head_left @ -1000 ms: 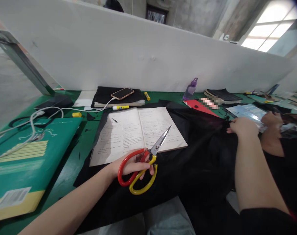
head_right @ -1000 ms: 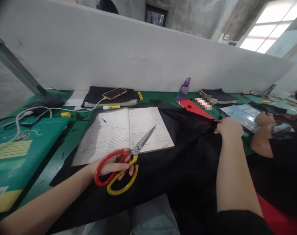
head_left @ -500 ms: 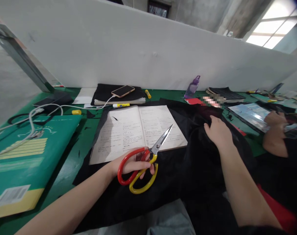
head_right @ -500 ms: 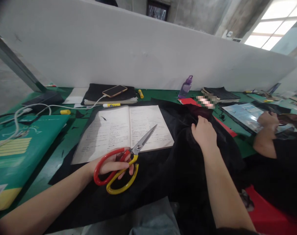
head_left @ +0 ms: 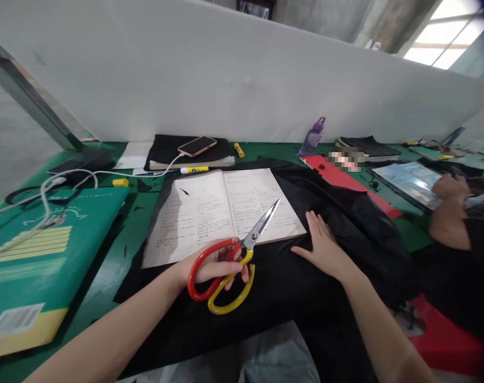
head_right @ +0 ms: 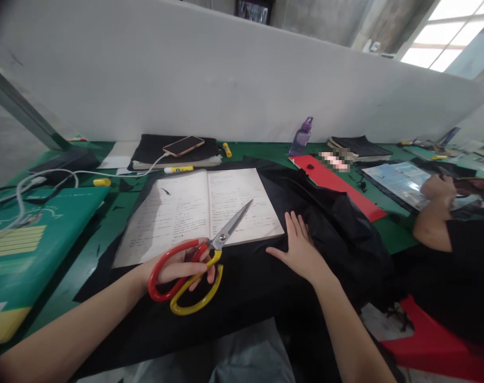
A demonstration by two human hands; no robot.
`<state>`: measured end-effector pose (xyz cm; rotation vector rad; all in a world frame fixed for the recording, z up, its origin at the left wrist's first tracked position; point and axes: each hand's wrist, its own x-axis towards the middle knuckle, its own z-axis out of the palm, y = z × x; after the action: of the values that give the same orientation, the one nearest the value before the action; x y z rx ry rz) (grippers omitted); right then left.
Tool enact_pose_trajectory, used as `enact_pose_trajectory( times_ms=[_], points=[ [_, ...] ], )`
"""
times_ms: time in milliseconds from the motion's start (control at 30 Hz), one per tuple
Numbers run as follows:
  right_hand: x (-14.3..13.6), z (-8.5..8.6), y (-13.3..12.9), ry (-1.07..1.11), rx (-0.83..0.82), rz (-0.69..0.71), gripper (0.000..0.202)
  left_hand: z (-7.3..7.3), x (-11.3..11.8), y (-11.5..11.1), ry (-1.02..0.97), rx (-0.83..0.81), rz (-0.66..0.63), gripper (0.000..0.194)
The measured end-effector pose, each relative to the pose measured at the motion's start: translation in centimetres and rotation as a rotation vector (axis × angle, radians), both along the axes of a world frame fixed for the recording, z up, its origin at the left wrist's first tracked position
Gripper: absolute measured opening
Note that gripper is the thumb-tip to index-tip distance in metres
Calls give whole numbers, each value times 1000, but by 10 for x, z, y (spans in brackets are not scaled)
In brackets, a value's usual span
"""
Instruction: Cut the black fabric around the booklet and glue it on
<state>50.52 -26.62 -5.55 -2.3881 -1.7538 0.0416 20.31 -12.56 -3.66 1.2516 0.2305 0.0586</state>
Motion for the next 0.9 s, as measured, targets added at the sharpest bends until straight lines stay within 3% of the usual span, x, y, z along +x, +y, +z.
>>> enact_pose_trajectory(
  times_ms=[233, 367, 500, 600, 700, 900],
  points=[
    [12, 20, -35, 135, -235, -18, 121, 3, 1, 0, 4, 9, 11, 21],
    [15, 39, -32, 108, -222, -95, 107, 5, 3, -1, -8, 32, 12, 23],
    [17, 58, -4, 40, -17, -70, 70, 5, 5, -2, -24, 44, 12, 23],
    [19, 64, 28, 21, 26, 15, 53, 8, 5, -2, -6, 48, 7, 23],
    [28, 54, 65, 46, -28, 148, 46, 12, 5, -2, 21, 65, 6, 25],
    [67, 22, 114, -14, 57, 93, 44, 13, 4, -1, 26, 109, 13, 24]
  ],
)
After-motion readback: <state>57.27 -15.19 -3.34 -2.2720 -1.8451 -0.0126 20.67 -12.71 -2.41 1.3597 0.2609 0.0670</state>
